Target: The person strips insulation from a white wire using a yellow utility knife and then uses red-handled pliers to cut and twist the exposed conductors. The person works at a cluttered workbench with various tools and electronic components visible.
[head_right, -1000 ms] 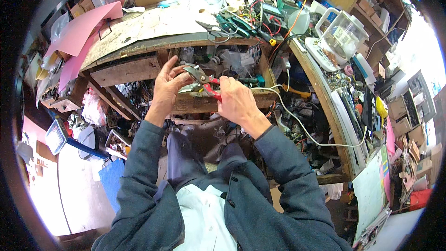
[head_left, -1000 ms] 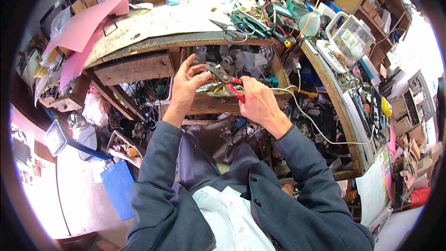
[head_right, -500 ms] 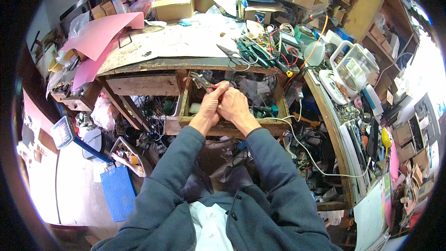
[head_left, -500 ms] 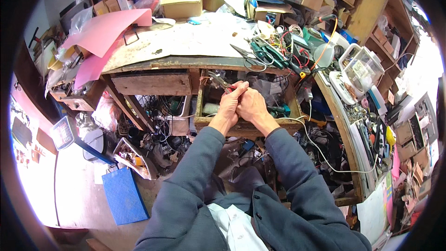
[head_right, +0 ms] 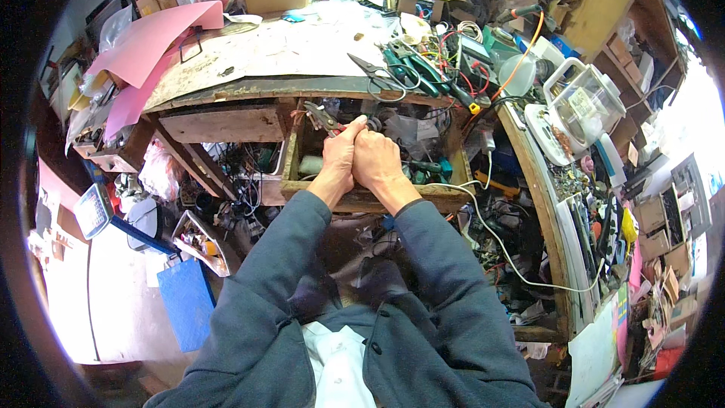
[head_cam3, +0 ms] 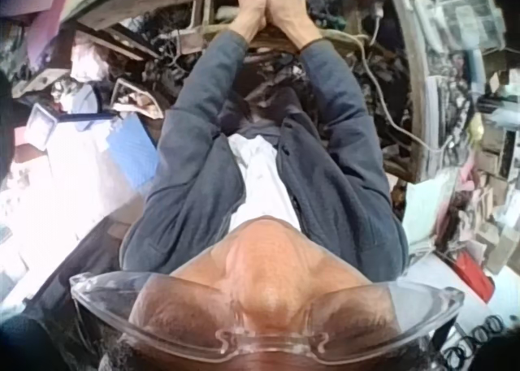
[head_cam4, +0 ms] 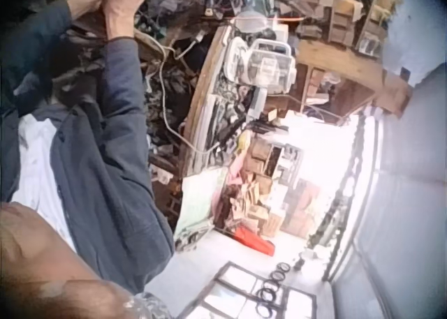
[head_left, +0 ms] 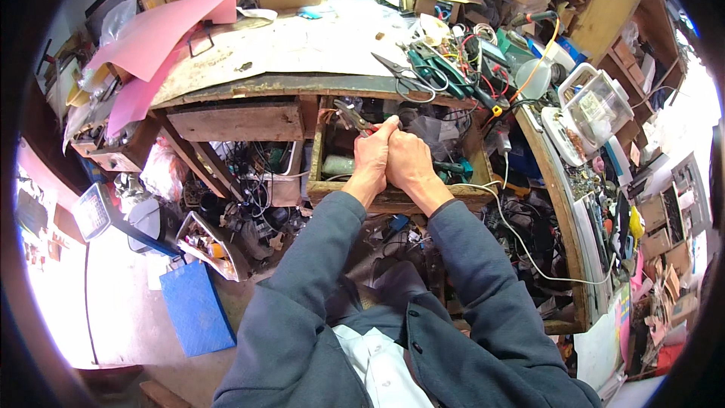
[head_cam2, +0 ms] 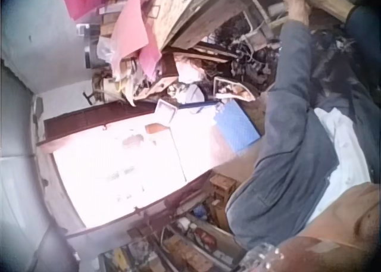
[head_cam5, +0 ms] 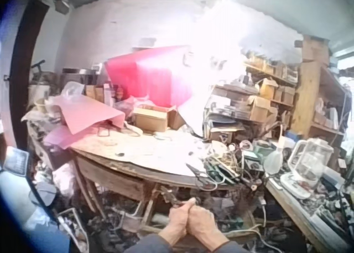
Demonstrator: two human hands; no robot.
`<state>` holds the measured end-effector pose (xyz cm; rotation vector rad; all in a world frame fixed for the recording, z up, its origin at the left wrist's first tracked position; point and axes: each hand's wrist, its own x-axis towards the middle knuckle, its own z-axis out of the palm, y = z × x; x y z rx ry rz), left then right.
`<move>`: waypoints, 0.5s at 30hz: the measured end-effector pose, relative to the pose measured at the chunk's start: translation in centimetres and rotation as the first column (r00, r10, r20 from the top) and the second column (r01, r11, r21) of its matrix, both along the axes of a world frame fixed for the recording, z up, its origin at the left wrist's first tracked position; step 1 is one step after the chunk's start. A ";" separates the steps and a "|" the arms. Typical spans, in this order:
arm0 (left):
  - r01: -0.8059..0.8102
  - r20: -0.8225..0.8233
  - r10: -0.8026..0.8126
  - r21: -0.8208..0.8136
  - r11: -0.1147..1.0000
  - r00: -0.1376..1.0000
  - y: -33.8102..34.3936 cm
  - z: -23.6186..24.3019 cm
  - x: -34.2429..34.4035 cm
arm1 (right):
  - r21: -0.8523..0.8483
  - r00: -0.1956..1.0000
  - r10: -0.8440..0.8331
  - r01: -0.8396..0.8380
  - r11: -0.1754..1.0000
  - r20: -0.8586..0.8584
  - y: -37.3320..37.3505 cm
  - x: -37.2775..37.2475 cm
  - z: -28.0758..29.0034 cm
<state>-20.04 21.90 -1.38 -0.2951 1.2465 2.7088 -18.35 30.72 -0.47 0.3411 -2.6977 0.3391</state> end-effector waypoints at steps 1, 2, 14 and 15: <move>-0.003 -0.007 0.003 -0.007 1.000 1.000 0.3 -0.1 -0.3 | -0.010 1.000 0.001 0.000 1.000 0.012 0.2 -0.1 -0.1; -0.011 -0.013 0.011 -0.017 1.000 1.000 0.3 -0.2 -0.6 | -0.010 1.000 -0.013 0.013 1.000 0.021 0.2 -0.1 0.1; -0.067 0.005 0.070 -0.228 0.971 0.998 0.8 -0.3 -0.4 | 0.018 0.998 -0.057 0.057 0.998 0.037 0.5 0.7 0.6; -0.071 0.010 0.076 -0.246 0.967 0.997 0.9 -0.5 -0.5 | 0.016 0.998 -0.054 0.054 0.998 0.038 0.5 0.7 0.7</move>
